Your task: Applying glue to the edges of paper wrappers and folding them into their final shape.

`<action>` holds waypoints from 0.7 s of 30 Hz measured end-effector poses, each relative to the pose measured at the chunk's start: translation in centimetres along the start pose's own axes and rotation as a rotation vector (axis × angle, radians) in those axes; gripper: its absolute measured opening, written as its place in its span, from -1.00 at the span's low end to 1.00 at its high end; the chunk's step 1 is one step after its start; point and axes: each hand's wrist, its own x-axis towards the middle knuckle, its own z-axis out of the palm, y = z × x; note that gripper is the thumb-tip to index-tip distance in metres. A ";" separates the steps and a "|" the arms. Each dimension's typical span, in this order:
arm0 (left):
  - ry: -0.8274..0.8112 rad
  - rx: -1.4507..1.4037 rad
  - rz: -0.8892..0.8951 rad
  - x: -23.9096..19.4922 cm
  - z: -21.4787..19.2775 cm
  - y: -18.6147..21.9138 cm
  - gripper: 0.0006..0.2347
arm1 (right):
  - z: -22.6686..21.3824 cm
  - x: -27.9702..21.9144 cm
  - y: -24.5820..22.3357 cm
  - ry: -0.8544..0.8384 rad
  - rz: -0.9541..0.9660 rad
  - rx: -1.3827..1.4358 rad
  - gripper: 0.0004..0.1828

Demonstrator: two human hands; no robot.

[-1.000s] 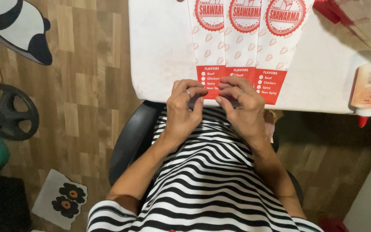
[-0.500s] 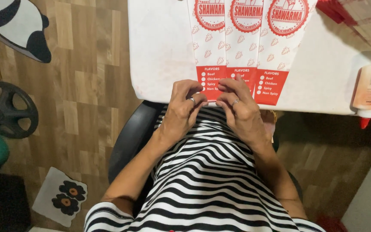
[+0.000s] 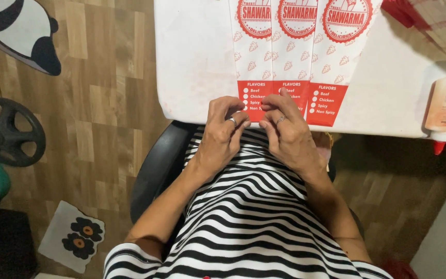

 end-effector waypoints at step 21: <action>0.095 -0.121 -0.088 0.1 0.4 -0.1 -0.91 | -1.4 1.2 -0.9 0.050 0.148 0.162 -0.85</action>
